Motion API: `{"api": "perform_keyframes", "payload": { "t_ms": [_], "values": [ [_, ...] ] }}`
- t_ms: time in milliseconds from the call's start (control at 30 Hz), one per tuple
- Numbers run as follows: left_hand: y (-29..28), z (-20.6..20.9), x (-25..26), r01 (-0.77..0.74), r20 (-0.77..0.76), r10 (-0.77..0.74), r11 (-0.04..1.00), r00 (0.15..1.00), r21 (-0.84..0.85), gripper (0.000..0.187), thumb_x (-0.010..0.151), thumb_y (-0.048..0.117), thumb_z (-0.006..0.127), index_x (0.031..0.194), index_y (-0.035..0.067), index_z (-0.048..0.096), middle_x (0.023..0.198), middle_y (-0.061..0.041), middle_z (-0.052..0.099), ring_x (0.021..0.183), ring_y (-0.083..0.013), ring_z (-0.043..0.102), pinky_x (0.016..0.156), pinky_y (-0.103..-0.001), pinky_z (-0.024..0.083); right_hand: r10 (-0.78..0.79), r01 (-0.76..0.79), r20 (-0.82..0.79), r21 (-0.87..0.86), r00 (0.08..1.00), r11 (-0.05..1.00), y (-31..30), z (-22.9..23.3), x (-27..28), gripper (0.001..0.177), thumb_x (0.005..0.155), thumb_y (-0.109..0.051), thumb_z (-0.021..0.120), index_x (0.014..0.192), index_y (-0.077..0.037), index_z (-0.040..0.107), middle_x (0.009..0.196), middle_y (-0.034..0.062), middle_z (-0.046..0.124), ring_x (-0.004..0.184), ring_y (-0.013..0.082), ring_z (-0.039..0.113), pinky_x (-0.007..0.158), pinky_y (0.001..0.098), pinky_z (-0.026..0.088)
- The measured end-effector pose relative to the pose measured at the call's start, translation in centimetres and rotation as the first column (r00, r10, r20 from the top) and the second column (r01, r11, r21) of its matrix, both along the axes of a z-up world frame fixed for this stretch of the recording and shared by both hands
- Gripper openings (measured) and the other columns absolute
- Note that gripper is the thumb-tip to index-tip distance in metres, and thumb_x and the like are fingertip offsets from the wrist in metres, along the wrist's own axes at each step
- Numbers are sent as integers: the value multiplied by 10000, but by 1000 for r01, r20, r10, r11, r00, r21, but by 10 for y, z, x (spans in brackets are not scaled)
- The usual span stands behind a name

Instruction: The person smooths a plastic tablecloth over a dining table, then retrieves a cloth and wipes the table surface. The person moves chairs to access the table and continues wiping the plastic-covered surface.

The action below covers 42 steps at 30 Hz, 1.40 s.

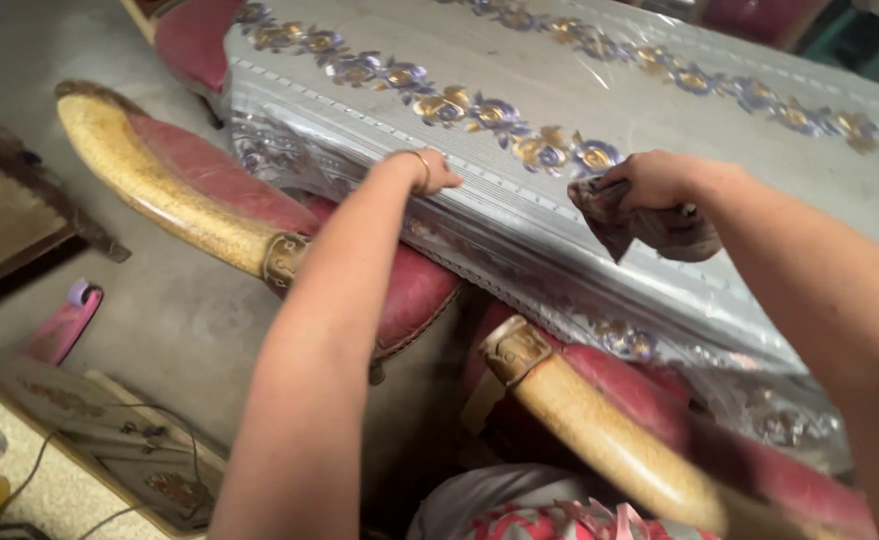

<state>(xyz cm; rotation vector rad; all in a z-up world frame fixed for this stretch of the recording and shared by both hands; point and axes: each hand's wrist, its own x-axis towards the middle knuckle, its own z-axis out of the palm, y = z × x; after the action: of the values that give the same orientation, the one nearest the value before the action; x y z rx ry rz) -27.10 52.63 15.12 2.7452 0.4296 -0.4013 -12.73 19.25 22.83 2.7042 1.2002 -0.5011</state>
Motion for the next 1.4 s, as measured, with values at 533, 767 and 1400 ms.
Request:
{"api": "perform_keyframes", "payload": {
  "t_ms": [533, 767, 1400],
  "values": [
    [48, -15, 65, 59, -110, -59, 998, 992, -1, 717, 930, 442, 678, 1535, 136, 441, 1528, -140, 527, 1378, -352, 533, 1125, -464, 448, -262, 549, -496, 621, 828, 559, 80, -103, 65, 889, 813, -123, 804, 1580, -82, 356, 1268, 198, 672, 1082, 277, 678, 910, 399, 556],
    [135, -71, 118, 201, -27, -200, 978, 979, 52, 688, 901, 458, 700, 1471, 119, 517, 1477, -160, 570, 1356, -349, 549, 1130, -449, 446, -360, 674, -571, 652, 738, 348, 208, -122, 67, 800, 784, -85, 813, 1483, -23, 429, 1266, 222, 661, 1077, 290, 676, 884, 397, 572],
    [122, -148, 128, 128, -131, -124, 991, 984, 24, 735, 993, 232, 567, 1621, 414, 232, 1736, -143, -13, 1584, -440, 7, 1241, -626, 133, -849, 760, -217, 587, 482, 281, 23, -220, 158, 697, 892, -515, 738, 1436, -93, 627, 1321, 253, 697, 1210, 389, 670, 1046, 472, 519]
  ]
}}
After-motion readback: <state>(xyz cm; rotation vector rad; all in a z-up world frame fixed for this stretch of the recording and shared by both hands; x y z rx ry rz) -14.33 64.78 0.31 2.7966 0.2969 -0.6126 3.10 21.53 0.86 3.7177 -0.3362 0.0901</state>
